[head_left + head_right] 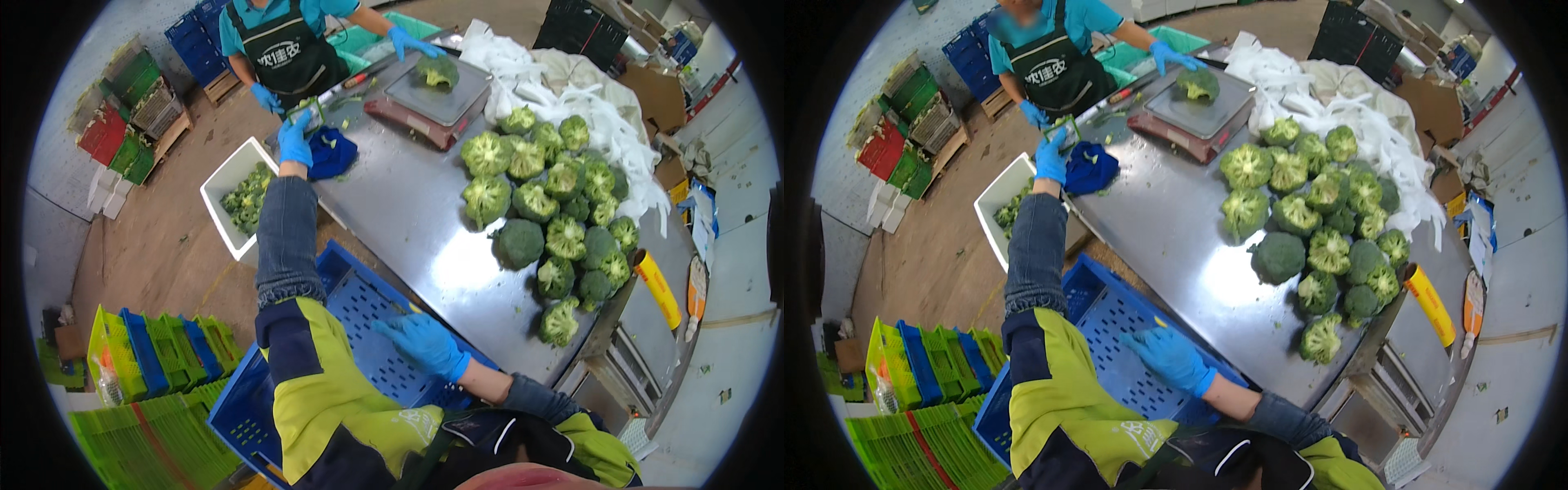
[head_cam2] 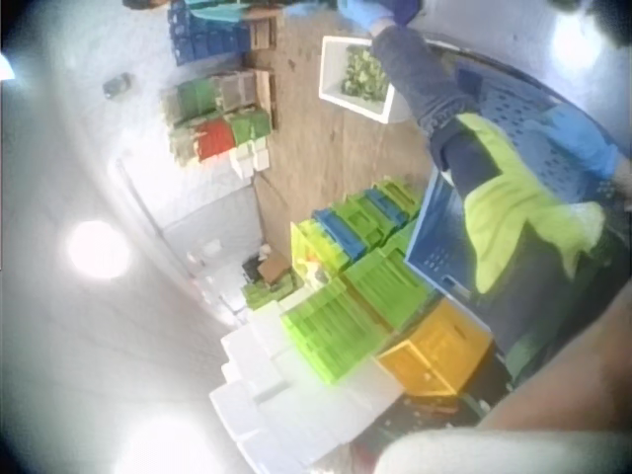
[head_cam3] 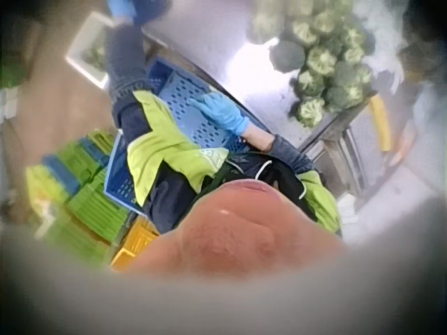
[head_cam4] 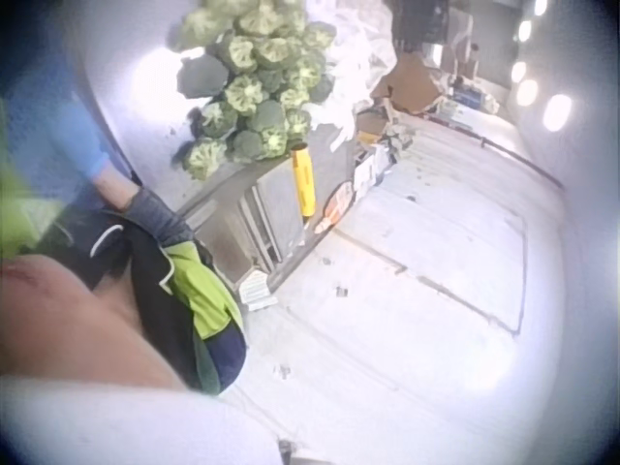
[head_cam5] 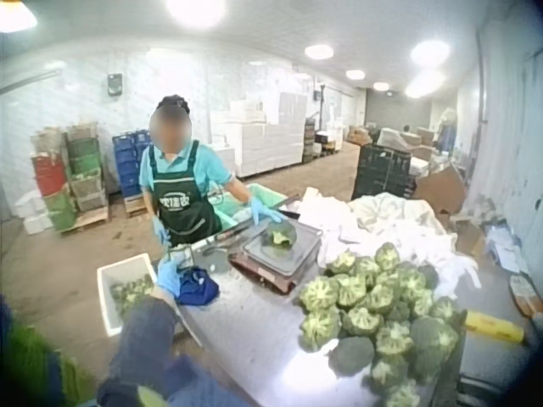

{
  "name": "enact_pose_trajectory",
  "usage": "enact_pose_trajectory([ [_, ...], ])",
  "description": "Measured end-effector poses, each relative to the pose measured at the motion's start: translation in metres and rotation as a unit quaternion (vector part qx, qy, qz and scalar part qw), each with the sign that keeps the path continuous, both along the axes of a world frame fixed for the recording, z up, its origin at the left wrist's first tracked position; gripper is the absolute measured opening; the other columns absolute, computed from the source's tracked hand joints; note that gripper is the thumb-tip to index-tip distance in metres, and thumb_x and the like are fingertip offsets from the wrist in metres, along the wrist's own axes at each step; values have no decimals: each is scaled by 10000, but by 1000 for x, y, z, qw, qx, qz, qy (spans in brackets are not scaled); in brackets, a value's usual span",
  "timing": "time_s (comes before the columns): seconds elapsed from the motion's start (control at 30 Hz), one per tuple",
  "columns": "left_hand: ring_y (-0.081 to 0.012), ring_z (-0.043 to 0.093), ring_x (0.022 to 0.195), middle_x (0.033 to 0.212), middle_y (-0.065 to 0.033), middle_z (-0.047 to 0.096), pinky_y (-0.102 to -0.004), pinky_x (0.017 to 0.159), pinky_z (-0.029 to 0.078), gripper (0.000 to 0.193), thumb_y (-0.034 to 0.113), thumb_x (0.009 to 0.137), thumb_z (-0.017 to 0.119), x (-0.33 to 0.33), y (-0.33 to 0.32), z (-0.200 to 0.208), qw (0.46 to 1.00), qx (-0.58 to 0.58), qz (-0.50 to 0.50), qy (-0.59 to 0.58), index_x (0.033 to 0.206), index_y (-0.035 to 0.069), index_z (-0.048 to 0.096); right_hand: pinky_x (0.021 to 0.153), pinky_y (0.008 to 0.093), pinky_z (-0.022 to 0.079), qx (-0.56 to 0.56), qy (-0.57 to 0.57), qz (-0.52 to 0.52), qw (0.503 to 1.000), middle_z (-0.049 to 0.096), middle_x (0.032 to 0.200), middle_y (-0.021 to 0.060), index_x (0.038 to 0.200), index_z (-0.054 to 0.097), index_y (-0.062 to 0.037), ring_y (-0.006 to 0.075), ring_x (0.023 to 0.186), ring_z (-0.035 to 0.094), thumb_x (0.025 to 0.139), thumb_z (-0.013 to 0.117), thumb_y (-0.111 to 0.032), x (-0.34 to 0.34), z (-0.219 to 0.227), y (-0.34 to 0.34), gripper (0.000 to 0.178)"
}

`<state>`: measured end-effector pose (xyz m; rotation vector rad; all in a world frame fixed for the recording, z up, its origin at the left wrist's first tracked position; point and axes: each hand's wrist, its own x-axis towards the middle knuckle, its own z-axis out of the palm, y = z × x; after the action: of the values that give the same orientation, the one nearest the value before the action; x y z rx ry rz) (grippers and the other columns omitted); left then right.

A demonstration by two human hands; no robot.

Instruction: The person places broccoli heads into white mesh nets, weighs some of them on a scale, and wraps the netted broccoli in plastic film using a heat-sealing machine before placing the finished items into a blue crate.

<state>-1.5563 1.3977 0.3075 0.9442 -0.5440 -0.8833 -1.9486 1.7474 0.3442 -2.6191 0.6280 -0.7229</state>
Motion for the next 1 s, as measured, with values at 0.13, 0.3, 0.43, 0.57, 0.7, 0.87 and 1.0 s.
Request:
enact_pose_trajectory([
  [0.13, -212, 686, 854, 1013, -61, 713, -349, 734, 554, 265, 112, 841, 743, 2, 4, -3, 999, 8, 31, -3, 1099, 94, 684, 836, 365, 481, 4, -3, 8, 1000, 624, 1098, 105, 1292, 581, -41, 261, 953, 606, 799, 588, -28, 0, -1, 3, 492],
  [0.3, -198, 687, 852, 997, -54, 716, -333, 723, 553, 241, 102, 831, 753, 5, 2, -6, 999, 2, 38, 26, 1065, 96, 696, 846, 362, 481, 3, -20, 13, 1000, 630, 1093, 105, 1274, 589, -33, 261, 959, 606, 808, 584, -33, 0, -4, 3, 466],
  [0.43, -201, 688, 847, 987, -56, 717, -338, 724, 554, 232, 103, 847, 732, 7, 4, -10, 1000, -17, 16, 1, 1075, 79, 696, 851, 367, 479, 12, -14, 16, 1000, 622, 1076, 108, 1283, 574, -24, 265, 940, 602, 814, 567, -40, -2, -4, 4, 469],
  [0.57, -192, 683, 841, 997, -49, 715, -346, 721, 550, 256, 98, 847, 722, 21, 12, -14, 1000, -9, -8, -26, 1099, 76, 686, 875, 407, 477, -27, 39, 29, 998, 611, 1083, 97, 1294, 560, -21, 255, 945, 590, 811, 561, -39, -3, -10, 5, 484],
  [0.7, -198, 694, 849, 995, -71, 711, -332, 767, 579, 290, 32, 806, 760, 0, 7, -9, 999, -11, 15, 37, 1084, 52, 679, 867, 388, 466, -15, -13, 11, 1000, 603, 1051, 75, 1273, 588, -51, 243, 915, 579, 806, 578, -50, 0, -10, 2, 467],
  [0.87, -197, 702, 840, 991, -77, 719, -321, 754, 583, 211, 36, 817, 751, 2, 7, -6, 1000, 4, 25, 16, 1019, 40, 693, 827, 360, 457, -12, -4, 10, 1000, 598, 1043, 81, 1248, 596, -55, 244, 920, 575, 798, 577, -54, 0, -7, 4, 450],
  [1.0, -197, 701, 841, 986, -80, 720, -314, 769, 576, 217, 40, 825, 743, 4, 7, -14, 999, -28, -25, 10, 1035, 31, 691, 829, 354, 456, 5, 8, 10, 1000, 598, 1045, 82, 1243, 596, -50, 243, 923, 573, 800, 573, -55, -1, -9, 3, 443],
])
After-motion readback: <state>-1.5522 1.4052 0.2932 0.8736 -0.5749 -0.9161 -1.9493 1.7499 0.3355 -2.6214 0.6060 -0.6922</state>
